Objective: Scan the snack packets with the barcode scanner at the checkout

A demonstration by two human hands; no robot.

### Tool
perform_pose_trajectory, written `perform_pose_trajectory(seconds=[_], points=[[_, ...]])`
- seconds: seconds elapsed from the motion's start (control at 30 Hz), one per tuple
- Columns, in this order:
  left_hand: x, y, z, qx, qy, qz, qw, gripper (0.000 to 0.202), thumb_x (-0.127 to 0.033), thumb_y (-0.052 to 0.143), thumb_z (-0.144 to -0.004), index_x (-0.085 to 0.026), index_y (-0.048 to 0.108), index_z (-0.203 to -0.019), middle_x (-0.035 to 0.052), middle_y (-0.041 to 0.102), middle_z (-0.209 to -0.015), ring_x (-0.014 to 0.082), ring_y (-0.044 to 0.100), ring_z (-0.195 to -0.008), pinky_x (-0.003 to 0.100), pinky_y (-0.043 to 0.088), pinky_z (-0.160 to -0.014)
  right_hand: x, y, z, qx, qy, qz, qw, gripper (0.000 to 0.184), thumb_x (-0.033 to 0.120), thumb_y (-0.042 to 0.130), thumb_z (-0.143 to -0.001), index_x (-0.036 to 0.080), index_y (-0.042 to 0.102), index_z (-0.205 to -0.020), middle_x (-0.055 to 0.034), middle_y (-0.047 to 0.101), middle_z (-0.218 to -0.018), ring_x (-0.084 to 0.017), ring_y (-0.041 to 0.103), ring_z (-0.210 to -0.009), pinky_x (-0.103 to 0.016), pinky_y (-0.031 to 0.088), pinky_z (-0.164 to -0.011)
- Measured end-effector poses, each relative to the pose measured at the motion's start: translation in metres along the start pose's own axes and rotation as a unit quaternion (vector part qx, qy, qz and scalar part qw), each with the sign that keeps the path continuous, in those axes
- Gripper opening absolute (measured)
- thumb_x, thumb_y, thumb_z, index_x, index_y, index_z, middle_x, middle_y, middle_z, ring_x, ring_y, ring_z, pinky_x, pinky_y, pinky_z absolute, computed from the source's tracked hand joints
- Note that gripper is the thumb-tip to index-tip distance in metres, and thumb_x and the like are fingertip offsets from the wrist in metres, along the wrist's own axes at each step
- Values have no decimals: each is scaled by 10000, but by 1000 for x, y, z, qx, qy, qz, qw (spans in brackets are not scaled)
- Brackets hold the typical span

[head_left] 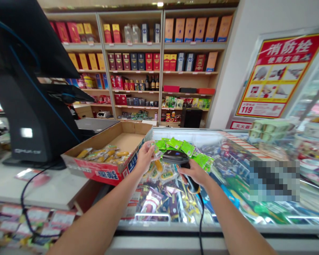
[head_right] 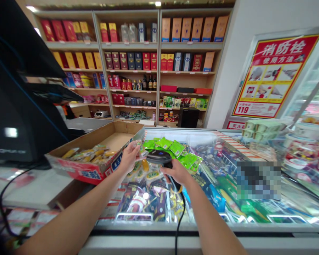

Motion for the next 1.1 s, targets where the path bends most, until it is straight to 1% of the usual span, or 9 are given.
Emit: perform_pose_trajectory(seconds=[0.13,0.23,0.43,0.57,0.73,0.83,0.93,1.0,1.1], points=[[-2,0,2,-2,-2,-7,1000,534,-473,742,-615,-196,564,-1035,-2,646,-848,110,608,-621,257,546,-554,8,-2,0,-15,-17,-16,1000,234,380,695,-732,180,609,-648,14,553,-427,-115,482,-345,-241,417,-395],[-4,6,5,2,14,-48,999,494,-470,743,-610,-189,605,-992,-11,623,-801,109,585,-637,222,512,-537,11,-21,-1,-93,-25,-80,992,236,393,710,-701,174,628,-732,8,593,-504,-123,516,-352,-240,421,-366],[16,59,10,110,0,-195,975,302,-346,701,-663,-154,667,-893,30,650,-728,154,599,-630,254,486,-560,2,-83,11,-308,-59,-260,913,305,382,749,-610,171,601,-774,34,585,-533,-103,510,-366,-217,418,-337],[22,100,13,170,49,-400,899,208,-236,649,-719,-137,691,-897,58,666,-702,197,628,-669,301,482,-654,-1,-103,17,-359,-90,-299,880,308,374,752,-582,181,578,-746,43,570,-515,-94,489,-360,-215,418,-340],[9,124,18,165,138,-557,802,297,-135,623,-744,-138,677,-1036,141,663,-1078,259,631,-998,343,468,-888,-5,-105,15,-361,-93,-294,880,318,393,737,-590,184,559,-750,38,572,-515,-102,488,-359,-223,417,-336],[-11,121,22,151,179,-591,772,326,-143,616,-764,-160,666,-1086,136,607,-1187,251,614,-1043,338,457,-942,-5,-103,13,-355,-96,-291,883,307,387,734,-605,184,558,-753,40,572,-517,-104,490,-361,-229,421,-340],[-48,106,20,133,214,-619,744,271,-206,588,-799,-170,680,-1051,120,598,-1204,236,615,-1035,327,455,-954,-5,-101,13,-351,-92,-295,884,299,378,737,-608,182,567,-757,37,577,-520,-106,498,-365,-228,421,-340],[-80,86,10,113,226,-644,723,254,-236,572,-804,-166,689,-1018,113,629,-1168,229,622,-1017,315,456,-940,-5,-99,12,-348,-91,-296,885,297,368,743,-603,178,574,-755,36,580,-518,-107,502,-364,-225,422,-338],[-118,33,-21,83,173,-701,687,239,-273,573,-781,-161,703,-947,93,711,-977,229,653,-906,301,484,-833,-5,-96,11,-339,-93,-299,887,299,360,749,-596,171,584,-758,34,583,-514,-107,503,-356,-224,425,-333]])
Point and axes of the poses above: each hand's wrist, its own z-axis away from the middle knuckle, its own y-axis out of the palm, x = y × z, the point moved 10 cm from there along -z, towards the middle knuckle
